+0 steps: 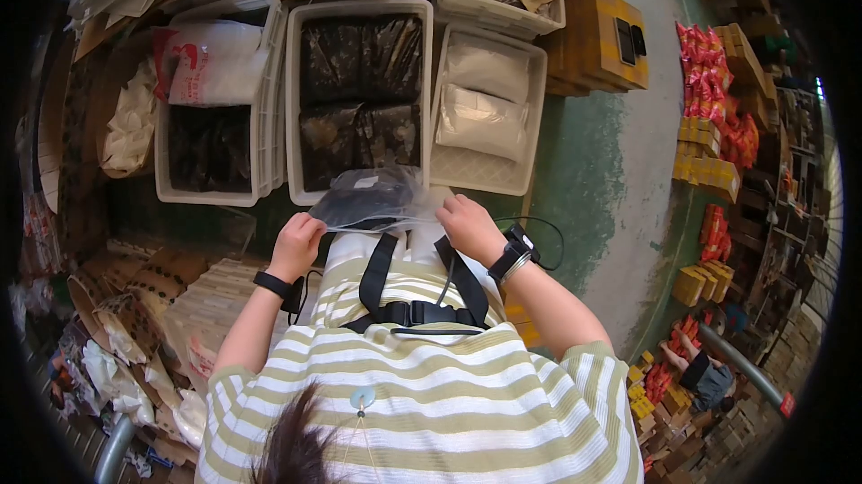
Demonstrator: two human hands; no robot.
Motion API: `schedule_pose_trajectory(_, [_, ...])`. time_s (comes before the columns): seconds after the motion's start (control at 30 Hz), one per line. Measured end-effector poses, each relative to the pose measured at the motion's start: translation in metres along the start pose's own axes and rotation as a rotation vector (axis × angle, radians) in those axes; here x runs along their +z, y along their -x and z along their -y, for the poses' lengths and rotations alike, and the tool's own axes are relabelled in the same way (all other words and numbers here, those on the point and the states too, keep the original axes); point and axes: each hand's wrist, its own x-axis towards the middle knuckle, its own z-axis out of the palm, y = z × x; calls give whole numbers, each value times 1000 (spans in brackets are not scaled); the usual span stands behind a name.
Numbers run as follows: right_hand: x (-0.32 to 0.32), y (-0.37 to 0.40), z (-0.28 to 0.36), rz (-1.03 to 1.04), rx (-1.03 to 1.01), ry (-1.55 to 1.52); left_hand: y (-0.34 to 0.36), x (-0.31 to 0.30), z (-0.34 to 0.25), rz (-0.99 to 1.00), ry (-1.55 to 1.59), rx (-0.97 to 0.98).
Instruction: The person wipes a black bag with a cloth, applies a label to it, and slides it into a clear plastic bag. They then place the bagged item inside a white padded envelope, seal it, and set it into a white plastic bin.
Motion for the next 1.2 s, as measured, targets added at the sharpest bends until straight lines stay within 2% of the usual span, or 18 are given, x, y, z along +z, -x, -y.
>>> schedule_pose_trajectory(0.33, [0,-2,-1,9,97,-52,-1,-1,1,-1,6,20])
schedule_pose_trajectory(0.43, [-8,-6,4,-60,18,-128,-3,1,2,-6,-1,19])
schedule_pose_trajectory(0.53, [-6,-7,1,11,14,-160,-4,1,2,-9,0,13])
schedule_pose_trajectory(0.73, [4,1,-10,-8,28,-132,-12,6,-4,-10,13,12])
schedule_pose_trajectory(0.93, [0,-5,3,-81,34,-179,-16,1,-2,66,-10,44])
schedule_pose_trajectory(1.03, [14,-9,1,17,21,-196,-18,-5,6,126,-21,64])
schedule_pose_trajectory(1.2, [21,-7,11,-9,46,-174,-25,-11,11,146,16,107])
